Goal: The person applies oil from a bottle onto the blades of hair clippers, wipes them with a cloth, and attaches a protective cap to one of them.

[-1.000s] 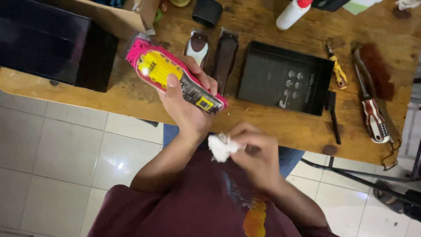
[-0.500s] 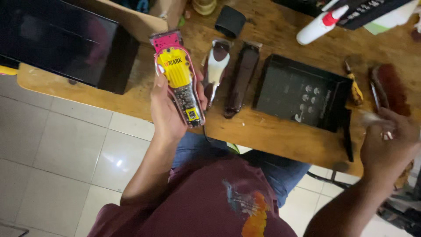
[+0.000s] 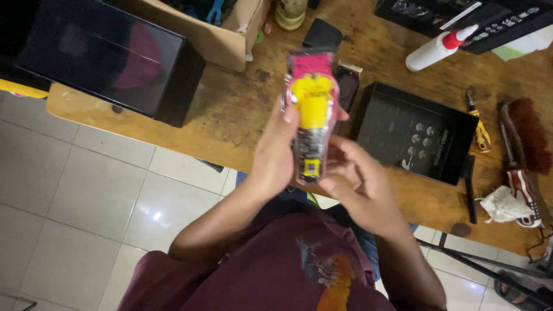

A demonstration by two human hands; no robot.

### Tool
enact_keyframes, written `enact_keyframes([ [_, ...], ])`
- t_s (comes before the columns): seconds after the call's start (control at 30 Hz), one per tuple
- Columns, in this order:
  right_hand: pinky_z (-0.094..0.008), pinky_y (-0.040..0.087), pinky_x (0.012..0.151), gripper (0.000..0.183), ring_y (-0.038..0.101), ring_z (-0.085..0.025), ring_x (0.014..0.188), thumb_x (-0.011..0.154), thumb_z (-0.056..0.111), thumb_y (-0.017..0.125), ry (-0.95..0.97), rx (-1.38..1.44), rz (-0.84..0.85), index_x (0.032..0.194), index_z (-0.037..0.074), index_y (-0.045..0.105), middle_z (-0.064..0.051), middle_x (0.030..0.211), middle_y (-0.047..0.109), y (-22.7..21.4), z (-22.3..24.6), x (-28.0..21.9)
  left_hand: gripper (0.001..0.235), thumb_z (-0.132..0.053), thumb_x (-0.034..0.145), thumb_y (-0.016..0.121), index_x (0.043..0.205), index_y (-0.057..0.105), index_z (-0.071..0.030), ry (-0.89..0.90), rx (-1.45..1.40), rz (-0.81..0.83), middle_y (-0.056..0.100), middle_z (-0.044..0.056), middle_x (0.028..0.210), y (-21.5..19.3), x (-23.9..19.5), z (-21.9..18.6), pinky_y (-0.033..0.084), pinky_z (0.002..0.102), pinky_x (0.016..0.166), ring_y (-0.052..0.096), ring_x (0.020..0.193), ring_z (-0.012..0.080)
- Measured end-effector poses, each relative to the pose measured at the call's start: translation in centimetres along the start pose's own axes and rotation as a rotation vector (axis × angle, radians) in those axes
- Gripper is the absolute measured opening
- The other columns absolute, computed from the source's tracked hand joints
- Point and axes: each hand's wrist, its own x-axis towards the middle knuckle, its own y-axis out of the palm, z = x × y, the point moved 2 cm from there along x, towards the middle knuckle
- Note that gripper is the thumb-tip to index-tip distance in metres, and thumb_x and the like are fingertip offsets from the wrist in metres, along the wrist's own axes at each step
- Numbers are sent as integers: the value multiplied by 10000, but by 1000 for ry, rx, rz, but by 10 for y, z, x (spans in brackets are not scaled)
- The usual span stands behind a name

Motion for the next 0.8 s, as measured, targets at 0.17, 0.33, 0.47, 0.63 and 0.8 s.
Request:
enact_keyframes([
  [0.17, -360, 517, 1053, 605, 604, -203, 1197, 949, -15, 720, 48, 94, -61, 1496, -48, 461, -132, 1294, 594, -9, -18, -3, 598, -443, 1153, 383, 1545, 330, 6, -183, 176, 122, 546, 217, 1485, 9, -1, 8, 453, 388, 1195, 568, 1368, 290],
  [0.33, -453, 607, 990, 637, 725, -292, 1129, 840, 40, 779, 66, 317, -124, 1407, -30, 495, -182, 1199, 709, -35, -18, -18, 577, -444, 1160, 306, 1530, 402, -12, 13, 579, 330, 471, 180, 1533, -3, 12, 4, 324, 368, 1279, 450, 1461, 283],
  [0.47, -460, 603, 982, 638, 731, -303, 1107, 818, 40, 798, 68, 272, -184, 1374, -16, 491, -202, 1187, 713, -53, -19, -27, 449, -315, 1126, 545, 1477, 518, -36, 59, 942, 285, 575, 166, 1457, -16, 46, -1, 444, 374, 1209, 598, 1367, 289],
  [0.63, -457, 597, 972, 568, 725, -302, 1086, 802, -16, 788, 33, 240, -291, 1313, -47, 540, -225, 1196, 717, -66, -16, -42, 634, -327, 1033, 707, 1474, 421, 27, 268, 1488, 251, 445, 303, 1528, -22, 91, 1, 448, 473, 1138, 485, 1396, 445],
  [0.8, -427, 600, 965, 583, 722, -281, 1101, 801, -34, 755, -16, 233, -320, 1329, -17, 510, -216, 1198, 712, -77, -9, -52, 752, -419, 913, 752, 1416, 424, 34, 164, 1888, 121, 435, 369, 1448, -22, 131, 30, 573, 482, 849, 597, 1177, 489],
])
